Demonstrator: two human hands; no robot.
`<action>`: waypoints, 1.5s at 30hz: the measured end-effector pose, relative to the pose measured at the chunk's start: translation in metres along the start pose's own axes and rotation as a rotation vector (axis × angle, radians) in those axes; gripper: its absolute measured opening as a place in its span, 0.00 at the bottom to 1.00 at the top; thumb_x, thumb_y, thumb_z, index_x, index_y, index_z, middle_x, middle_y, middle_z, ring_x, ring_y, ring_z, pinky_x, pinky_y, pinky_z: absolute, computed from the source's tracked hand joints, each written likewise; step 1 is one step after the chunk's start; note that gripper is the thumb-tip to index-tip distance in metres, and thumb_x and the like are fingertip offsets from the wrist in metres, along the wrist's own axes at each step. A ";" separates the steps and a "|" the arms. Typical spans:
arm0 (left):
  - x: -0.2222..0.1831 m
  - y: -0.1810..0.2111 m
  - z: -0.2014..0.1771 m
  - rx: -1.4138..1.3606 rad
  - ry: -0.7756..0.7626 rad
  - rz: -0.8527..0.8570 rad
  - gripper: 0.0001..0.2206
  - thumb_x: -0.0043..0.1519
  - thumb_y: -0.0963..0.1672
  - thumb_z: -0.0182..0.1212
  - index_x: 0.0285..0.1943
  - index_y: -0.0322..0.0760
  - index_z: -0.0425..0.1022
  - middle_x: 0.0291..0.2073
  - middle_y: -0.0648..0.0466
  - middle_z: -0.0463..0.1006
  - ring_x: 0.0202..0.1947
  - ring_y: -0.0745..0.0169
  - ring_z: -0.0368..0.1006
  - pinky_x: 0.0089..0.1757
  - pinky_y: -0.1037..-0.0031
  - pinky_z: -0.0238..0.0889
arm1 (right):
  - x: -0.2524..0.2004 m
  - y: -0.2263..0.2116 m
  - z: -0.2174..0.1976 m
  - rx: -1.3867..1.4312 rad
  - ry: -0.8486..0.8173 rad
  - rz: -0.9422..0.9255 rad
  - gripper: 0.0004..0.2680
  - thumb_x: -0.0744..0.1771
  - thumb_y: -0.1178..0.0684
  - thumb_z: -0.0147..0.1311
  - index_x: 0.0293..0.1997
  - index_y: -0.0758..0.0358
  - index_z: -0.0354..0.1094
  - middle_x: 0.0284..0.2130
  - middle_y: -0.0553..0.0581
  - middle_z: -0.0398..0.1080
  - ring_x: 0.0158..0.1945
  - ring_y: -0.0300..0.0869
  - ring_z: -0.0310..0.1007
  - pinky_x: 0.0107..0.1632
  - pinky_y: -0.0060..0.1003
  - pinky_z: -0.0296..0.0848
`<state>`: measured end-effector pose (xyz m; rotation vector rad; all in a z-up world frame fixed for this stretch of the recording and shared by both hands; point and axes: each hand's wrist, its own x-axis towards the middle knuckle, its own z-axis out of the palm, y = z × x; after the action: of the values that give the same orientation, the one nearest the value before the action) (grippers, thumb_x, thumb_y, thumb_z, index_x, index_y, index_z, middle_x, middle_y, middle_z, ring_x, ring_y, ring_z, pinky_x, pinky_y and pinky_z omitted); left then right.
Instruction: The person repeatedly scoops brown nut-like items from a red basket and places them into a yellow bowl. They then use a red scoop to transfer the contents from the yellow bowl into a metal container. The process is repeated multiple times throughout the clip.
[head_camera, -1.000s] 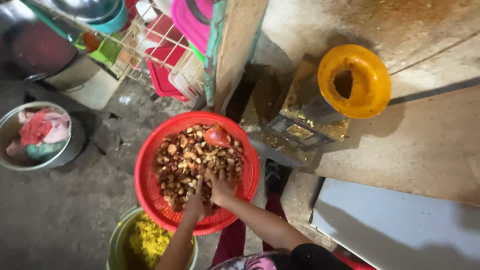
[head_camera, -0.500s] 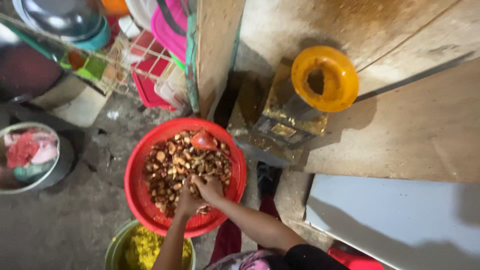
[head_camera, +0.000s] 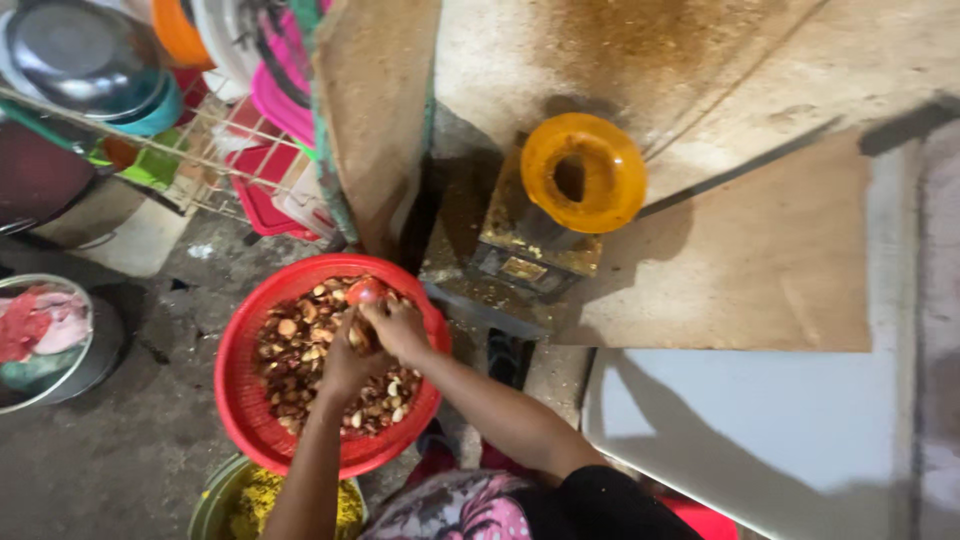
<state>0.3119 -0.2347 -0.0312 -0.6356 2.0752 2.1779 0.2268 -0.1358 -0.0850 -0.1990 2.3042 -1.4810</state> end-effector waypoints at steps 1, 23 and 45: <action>0.011 0.015 0.012 -0.045 -0.049 0.042 0.48 0.45 0.32 0.71 0.78 0.39 0.51 0.52 0.47 0.78 0.45 0.57 0.79 0.41 0.68 0.78 | 0.007 -0.014 -0.022 0.033 -0.024 0.034 0.24 0.66 0.29 0.48 0.40 0.62 0.81 0.34 0.64 0.80 0.39 0.49 0.80 0.45 0.45 0.74; 0.272 0.117 0.356 0.376 -0.277 0.307 0.58 0.32 0.46 0.83 0.79 0.46 0.58 0.57 0.45 0.77 0.54 0.53 0.75 0.54 0.67 0.69 | 0.180 0.059 -0.421 0.791 0.244 0.297 0.16 0.70 0.40 0.52 0.56 0.63 0.71 0.44 0.58 0.75 0.46 0.45 0.75 0.50 0.43 0.73; 0.324 0.034 0.382 1.074 -0.145 0.395 0.22 0.53 0.44 0.70 0.54 0.28 0.70 0.49 0.33 0.76 0.52 0.32 0.73 0.51 0.56 0.70 | 0.140 0.086 -0.444 -0.464 0.262 -0.670 0.21 0.64 0.61 0.62 0.64 0.49 0.68 0.67 0.64 0.58 0.67 0.57 0.64 0.67 0.46 0.67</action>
<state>-0.0893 0.0572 -0.1073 0.0563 2.9329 0.8274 -0.0699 0.2296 -0.0354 -1.0470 2.9477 -1.2511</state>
